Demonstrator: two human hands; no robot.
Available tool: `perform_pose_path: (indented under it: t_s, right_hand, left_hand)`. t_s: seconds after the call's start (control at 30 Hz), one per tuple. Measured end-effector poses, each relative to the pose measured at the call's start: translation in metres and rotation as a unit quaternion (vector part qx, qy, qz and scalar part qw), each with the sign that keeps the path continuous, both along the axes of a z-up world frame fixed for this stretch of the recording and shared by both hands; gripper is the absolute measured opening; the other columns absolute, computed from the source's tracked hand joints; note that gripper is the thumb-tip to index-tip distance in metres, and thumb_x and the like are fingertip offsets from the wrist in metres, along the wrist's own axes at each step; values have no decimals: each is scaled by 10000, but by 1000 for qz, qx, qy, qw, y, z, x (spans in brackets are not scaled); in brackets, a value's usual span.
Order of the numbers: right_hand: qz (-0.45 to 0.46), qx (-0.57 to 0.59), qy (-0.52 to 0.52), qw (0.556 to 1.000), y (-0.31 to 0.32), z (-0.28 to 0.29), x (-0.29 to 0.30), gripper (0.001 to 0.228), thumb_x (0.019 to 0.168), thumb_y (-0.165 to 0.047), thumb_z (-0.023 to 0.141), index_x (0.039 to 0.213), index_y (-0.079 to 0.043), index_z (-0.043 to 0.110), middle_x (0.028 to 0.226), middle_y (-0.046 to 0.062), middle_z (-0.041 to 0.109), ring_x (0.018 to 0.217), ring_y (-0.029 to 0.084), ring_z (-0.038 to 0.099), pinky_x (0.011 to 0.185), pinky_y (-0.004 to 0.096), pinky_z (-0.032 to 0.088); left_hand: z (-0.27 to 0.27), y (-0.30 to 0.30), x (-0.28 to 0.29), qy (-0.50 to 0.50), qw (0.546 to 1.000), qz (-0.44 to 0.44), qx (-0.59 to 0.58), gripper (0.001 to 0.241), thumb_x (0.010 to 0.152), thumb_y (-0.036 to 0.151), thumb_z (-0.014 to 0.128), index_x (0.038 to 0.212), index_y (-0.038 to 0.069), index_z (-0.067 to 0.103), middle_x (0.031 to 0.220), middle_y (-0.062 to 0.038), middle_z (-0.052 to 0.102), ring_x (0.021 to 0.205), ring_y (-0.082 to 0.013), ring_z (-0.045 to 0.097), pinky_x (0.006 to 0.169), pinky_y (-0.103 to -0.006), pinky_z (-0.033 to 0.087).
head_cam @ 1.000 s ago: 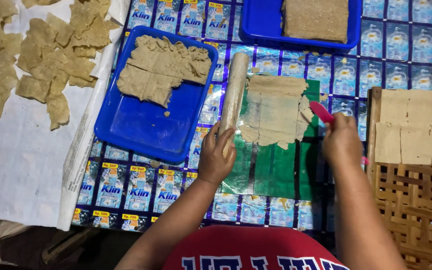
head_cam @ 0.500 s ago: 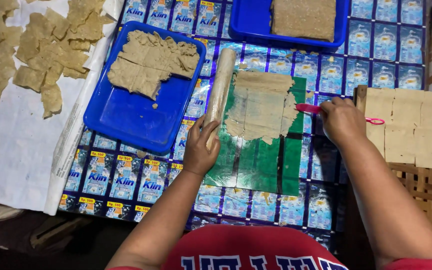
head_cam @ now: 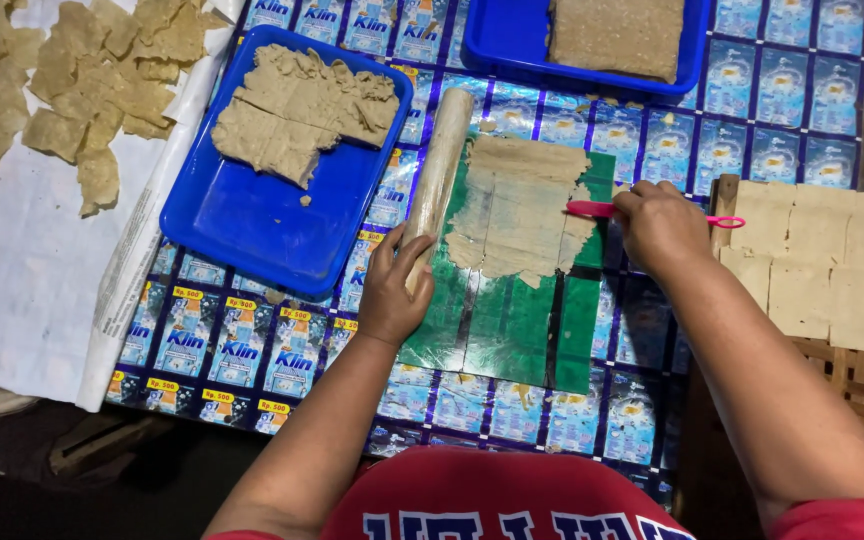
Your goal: Rolling out dough into flat sheets, cutting them into squares with a scraper, and arranging them on a woven tray.
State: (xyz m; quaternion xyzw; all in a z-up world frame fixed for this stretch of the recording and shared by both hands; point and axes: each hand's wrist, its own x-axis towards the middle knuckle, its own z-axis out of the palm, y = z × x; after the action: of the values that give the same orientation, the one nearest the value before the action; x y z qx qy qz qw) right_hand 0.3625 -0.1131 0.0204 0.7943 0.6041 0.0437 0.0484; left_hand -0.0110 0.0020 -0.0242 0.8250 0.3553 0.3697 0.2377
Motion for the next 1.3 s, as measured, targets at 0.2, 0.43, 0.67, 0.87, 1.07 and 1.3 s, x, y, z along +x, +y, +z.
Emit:
perform_pose_path:
  t_s: [0.2,0.43,0.67,0.87,1.07,1.3]
  right_hand:
    - [24,6,18,1000,16,9,-18,90,977,-326,651,970,-261,713,939,-39,654,1004,209,664,788,346,620]
    - [41,2,36,999,35,-6,-27,120,958,-362,646,983,-254,691,962,-15,640,1028,225,656,811,371,627]
    - [77,24,49,996,60,-22,-40,108,950,-341,629,963,-252,689,957,-15,631,1003,233,653,784,366,618]
    - [76,33,70,994,79,-14,-65,95,952,-291,629,957,-228,701,937,-11,636,996,236,650,786,359,610]
    - [15,29,119,992,43,13,-55,117,941,-263,648,1019,-189,693,970,50,649,1039,312,666,841,438,607]
    - [-83,-36,28,995,-64,-5,-10,87,902,-282,670,980,-242,672,984,3,650,1067,273,685,920,390,593]
  left_hand:
    - [4,-1,0,-4,1000,0,-4,465,892,149,640,1339,278,641,1381,-187,547,1230,-414,604,1033,-534,501]
    - [8,-2,0,-6,1000,1,-23,463,902,144,634,1346,277,635,1395,-193,541,1237,-429,598,1028,-557,502]
    - [9,-2,-2,0,999,-2,-40,472,913,153,628,1362,300,618,1415,-188,526,1237,-423,598,1016,-561,507]
    - [8,0,-1,3,999,-2,-34,475,908,154,633,1362,293,615,1402,-194,532,1227,-422,605,1015,-558,510]
    - [9,0,-2,-5,999,-6,-36,465,910,152,622,1356,286,620,1403,-200,530,1236,-433,598,1023,-564,505]
    - [3,-1,-3,-4,1000,-5,-22,451,907,177,621,1346,278,627,1404,-197,533,1250,-427,591,1037,-550,501]
